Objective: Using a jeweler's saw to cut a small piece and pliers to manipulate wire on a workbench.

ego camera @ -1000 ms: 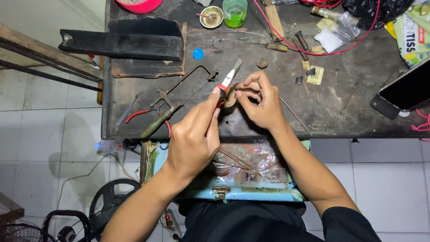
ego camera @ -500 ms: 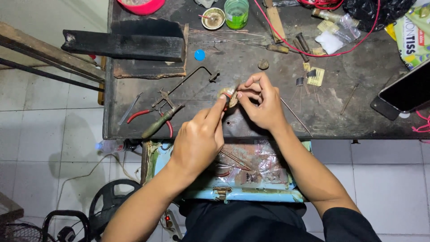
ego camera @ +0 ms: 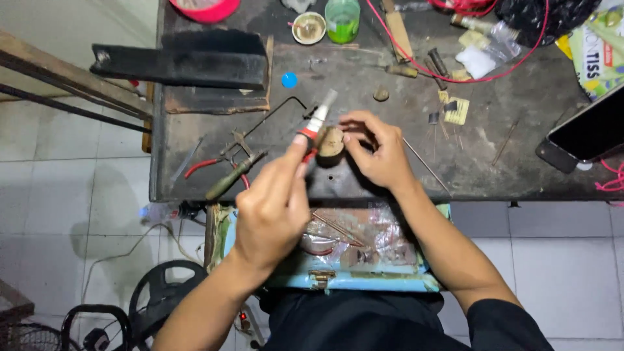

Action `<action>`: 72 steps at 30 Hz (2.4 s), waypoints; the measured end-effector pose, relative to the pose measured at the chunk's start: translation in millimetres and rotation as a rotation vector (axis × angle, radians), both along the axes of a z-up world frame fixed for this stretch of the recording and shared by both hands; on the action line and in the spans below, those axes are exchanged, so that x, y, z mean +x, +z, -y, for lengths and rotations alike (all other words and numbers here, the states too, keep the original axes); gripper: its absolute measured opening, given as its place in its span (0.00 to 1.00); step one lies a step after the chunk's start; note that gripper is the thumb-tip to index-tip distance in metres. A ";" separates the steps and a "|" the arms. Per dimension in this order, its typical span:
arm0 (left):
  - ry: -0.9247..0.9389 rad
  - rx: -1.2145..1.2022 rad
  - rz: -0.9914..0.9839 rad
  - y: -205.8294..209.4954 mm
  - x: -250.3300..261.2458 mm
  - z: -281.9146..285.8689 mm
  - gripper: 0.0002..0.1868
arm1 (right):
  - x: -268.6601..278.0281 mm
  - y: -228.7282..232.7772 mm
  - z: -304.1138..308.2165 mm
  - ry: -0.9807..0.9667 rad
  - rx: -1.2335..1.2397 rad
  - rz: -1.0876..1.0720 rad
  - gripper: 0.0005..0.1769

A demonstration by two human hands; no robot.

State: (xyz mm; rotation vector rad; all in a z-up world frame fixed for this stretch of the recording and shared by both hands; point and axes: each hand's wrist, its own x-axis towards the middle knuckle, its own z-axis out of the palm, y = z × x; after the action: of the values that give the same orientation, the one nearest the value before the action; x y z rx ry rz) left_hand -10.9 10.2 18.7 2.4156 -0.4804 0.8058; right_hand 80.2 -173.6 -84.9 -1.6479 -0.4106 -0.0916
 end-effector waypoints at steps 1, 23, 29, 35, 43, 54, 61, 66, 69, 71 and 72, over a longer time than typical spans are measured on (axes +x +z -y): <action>0.008 -0.065 0.018 3.4 -5.0 -2.9 0.15 | -2.7 3.9 -0.2 -0.017 -0.078 0.072 0.09; -0.179 -0.040 -0.488 -122.6 -112.1 -83.6 0.22 | 24.4 7.4 0.0 0.033 -0.342 0.182 0.03; -0.136 0.041 -0.551 -127.1 -111.6 -86.5 0.22 | 21.3 12.3 -0.9 0.020 -0.405 0.245 0.04; -0.106 0.040 -0.584 -127.1 -111.5 -86.5 0.21 | 19.5 16.2 1.6 0.018 -0.418 0.179 0.05; -0.048 0.025 -0.769 -139.7 -115.2 -89.7 0.29 | 26.8 1.1 47.9 -0.244 -0.635 -0.070 0.05; 0.212 0.050 -0.093 -91.8 -66.4 -108.8 0.18 | 22.0 -22.6 69.4 -0.206 -0.826 -0.131 0.08; 0.321 0.132 -0.259 -97.7 -19.2 -135.4 0.19 | 13.4 -29.8 81.2 -0.217 -0.860 -0.153 0.13; 0.259 0.155 -0.316 -108.4 -6.2 -139.3 0.12 | 7.4 11.9 62.6 -0.168 -0.788 -0.087 0.10; 0.253 0.208 -0.225 -117.3 -10.2 -141.1 0.09 | -0.9 41.5 45.4 -0.113 -0.733 0.047 0.07; 0.282 0.194 -0.182 -121.3 -11.9 -139.2 0.11 | 0.6 56.9 33.3 -0.071 -0.640 0.145 0.06; 0.284 0.195 -0.183 -116.6 -16.9 -132.5 0.11 | 1.9 59.0 28.4 -0.068 -0.639 0.145 0.06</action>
State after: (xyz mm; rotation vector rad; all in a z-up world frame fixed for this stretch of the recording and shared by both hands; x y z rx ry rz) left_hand -27.7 142.7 -98.0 2.7491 -0.1504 0.6682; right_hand 82.1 -202.0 -25.9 -2.2947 -0.5284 -0.1407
